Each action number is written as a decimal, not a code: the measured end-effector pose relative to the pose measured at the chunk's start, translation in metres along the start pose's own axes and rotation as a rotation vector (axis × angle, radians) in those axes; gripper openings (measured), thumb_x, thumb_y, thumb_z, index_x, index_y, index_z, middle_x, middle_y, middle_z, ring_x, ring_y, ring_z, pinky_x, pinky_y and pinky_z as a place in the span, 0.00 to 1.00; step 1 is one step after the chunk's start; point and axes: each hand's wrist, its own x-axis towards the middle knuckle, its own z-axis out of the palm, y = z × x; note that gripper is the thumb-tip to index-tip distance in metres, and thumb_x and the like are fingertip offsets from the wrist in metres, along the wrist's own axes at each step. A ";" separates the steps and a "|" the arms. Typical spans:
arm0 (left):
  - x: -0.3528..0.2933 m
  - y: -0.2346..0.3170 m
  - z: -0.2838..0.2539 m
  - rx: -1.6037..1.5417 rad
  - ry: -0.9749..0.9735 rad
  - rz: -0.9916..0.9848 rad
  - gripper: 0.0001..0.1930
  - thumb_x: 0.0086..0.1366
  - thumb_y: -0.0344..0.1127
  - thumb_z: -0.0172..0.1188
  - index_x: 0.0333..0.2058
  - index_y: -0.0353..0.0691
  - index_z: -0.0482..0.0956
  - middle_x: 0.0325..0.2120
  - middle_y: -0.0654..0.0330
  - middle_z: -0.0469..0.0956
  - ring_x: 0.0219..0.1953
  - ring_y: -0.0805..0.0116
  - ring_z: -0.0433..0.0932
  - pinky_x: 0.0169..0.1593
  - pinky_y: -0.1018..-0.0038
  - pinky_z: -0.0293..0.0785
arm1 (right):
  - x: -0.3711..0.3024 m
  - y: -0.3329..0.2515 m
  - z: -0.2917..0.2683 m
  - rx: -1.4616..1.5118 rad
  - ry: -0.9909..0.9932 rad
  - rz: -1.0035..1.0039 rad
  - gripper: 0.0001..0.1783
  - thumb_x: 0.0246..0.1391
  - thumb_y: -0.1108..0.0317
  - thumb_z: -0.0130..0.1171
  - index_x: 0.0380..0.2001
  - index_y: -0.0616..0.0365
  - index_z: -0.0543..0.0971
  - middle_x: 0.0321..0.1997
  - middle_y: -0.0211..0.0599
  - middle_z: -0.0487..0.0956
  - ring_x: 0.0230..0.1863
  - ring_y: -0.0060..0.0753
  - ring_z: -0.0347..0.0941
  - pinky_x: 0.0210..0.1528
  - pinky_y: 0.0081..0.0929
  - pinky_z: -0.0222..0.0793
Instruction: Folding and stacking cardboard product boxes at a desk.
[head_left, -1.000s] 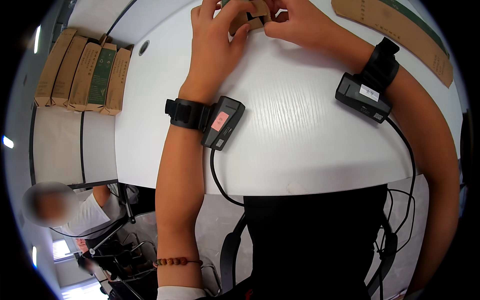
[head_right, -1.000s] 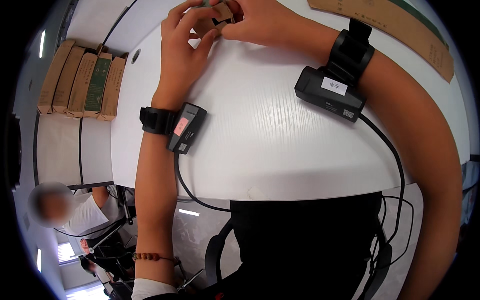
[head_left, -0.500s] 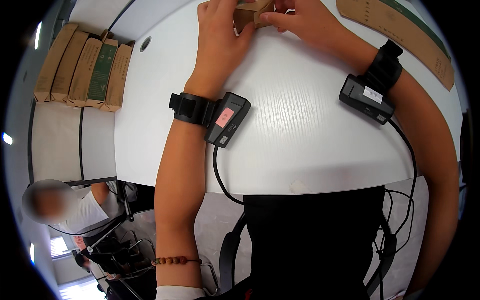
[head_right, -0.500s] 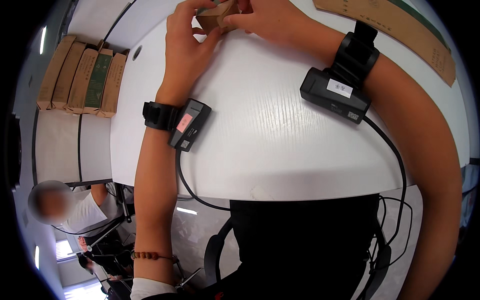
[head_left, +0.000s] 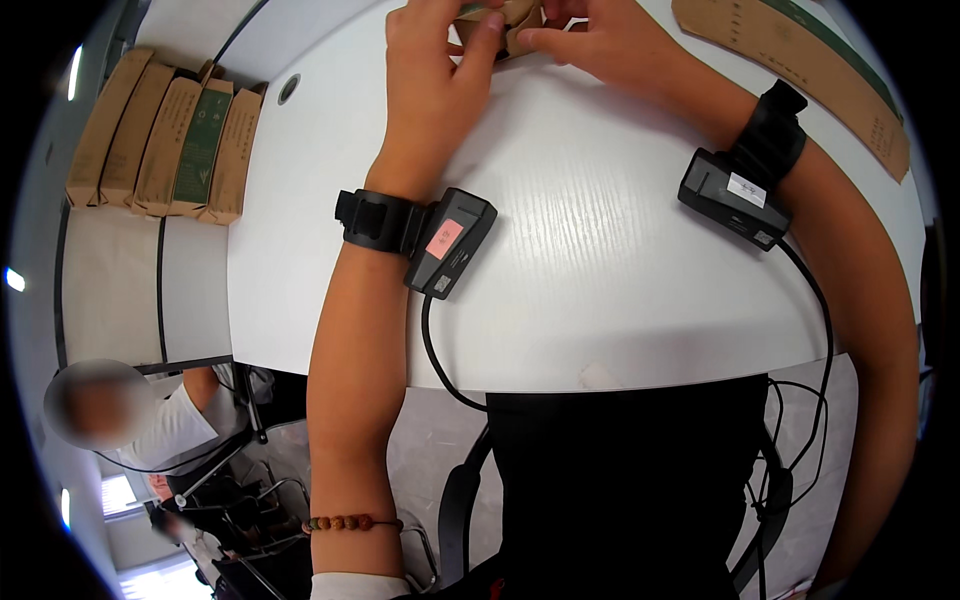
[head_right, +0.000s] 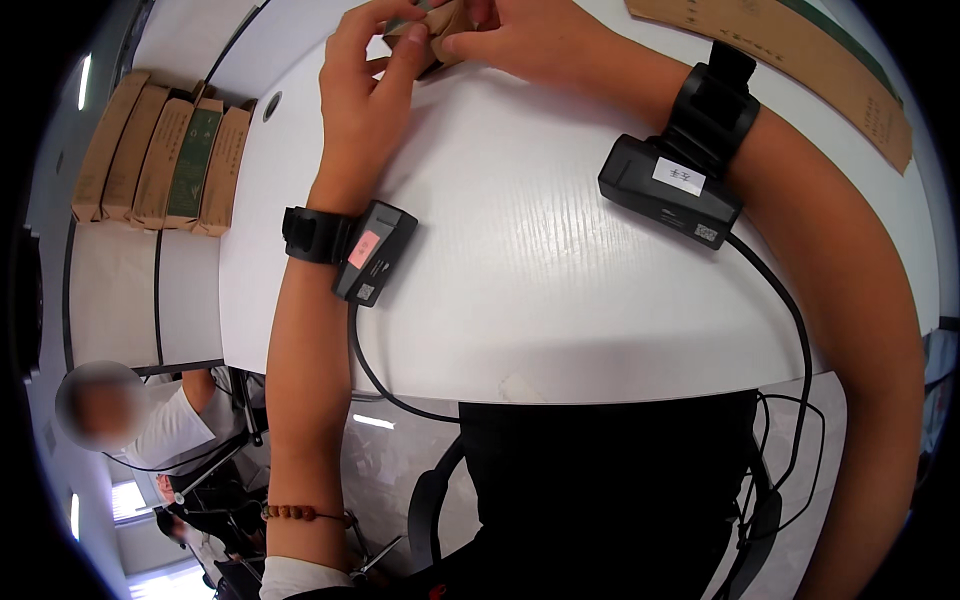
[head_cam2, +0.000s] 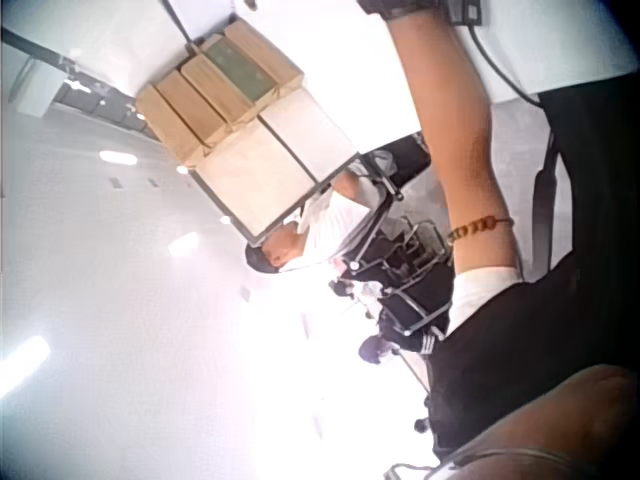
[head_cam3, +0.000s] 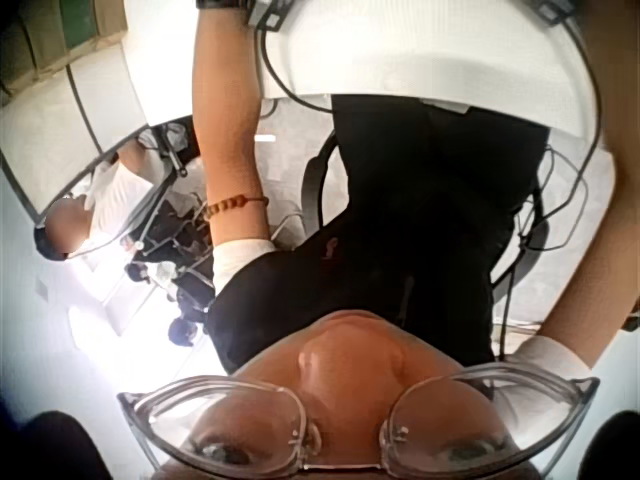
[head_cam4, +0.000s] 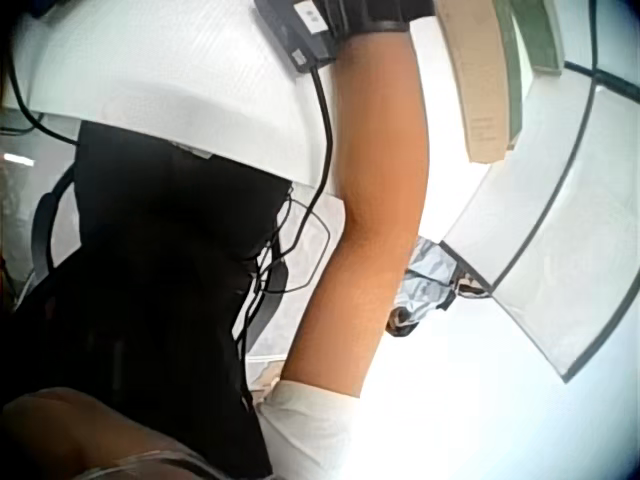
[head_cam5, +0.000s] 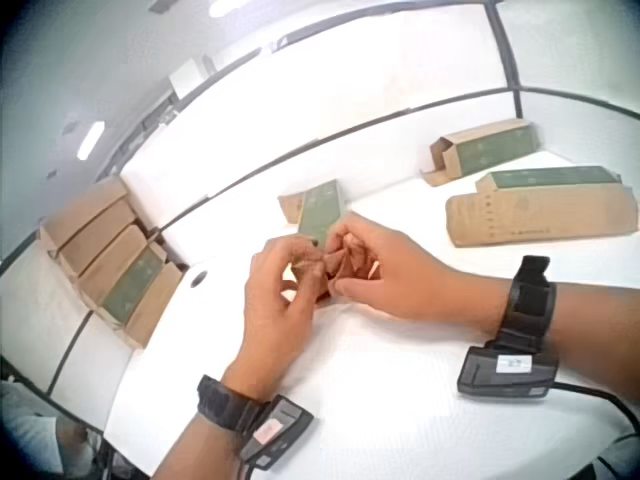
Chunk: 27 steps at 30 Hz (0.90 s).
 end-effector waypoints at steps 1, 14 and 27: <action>0.000 -0.001 0.001 0.000 -0.001 0.001 0.14 0.63 0.22 0.61 0.48 0.39 0.77 0.48 0.56 0.78 0.46 0.61 0.76 0.42 0.71 0.78 | 0.000 -0.001 0.000 0.000 0.001 0.000 0.17 0.57 0.76 0.63 0.46 0.57 0.70 0.32 0.29 0.76 0.34 0.18 0.71 0.37 0.18 0.69; 0.000 -0.005 0.008 -0.029 0.067 -0.036 0.17 0.57 0.17 0.58 0.45 0.39 0.78 0.45 0.58 0.79 0.46 0.62 0.77 0.41 0.72 0.80 | -0.001 -0.002 0.002 -0.206 0.092 -0.020 0.13 0.56 0.77 0.62 0.42 0.59 0.71 0.27 0.33 0.72 0.29 0.24 0.67 0.34 0.26 0.66; 0.002 -0.001 0.012 -0.042 0.055 -0.081 0.19 0.57 0.15 0.54 0.47 0.39 0.78 0.46 0.58 0.80 0.48 0.61 0.77 0.41 0.72 0.78 | 0.003 0.004 0.003 -0.303 0.228 -0.053 0.11 0.51 0.82 0.53 0.40 0.61 0.72 0.27 0.48 0.75 0.29 0.41 0.73 0.35 0.36 0.69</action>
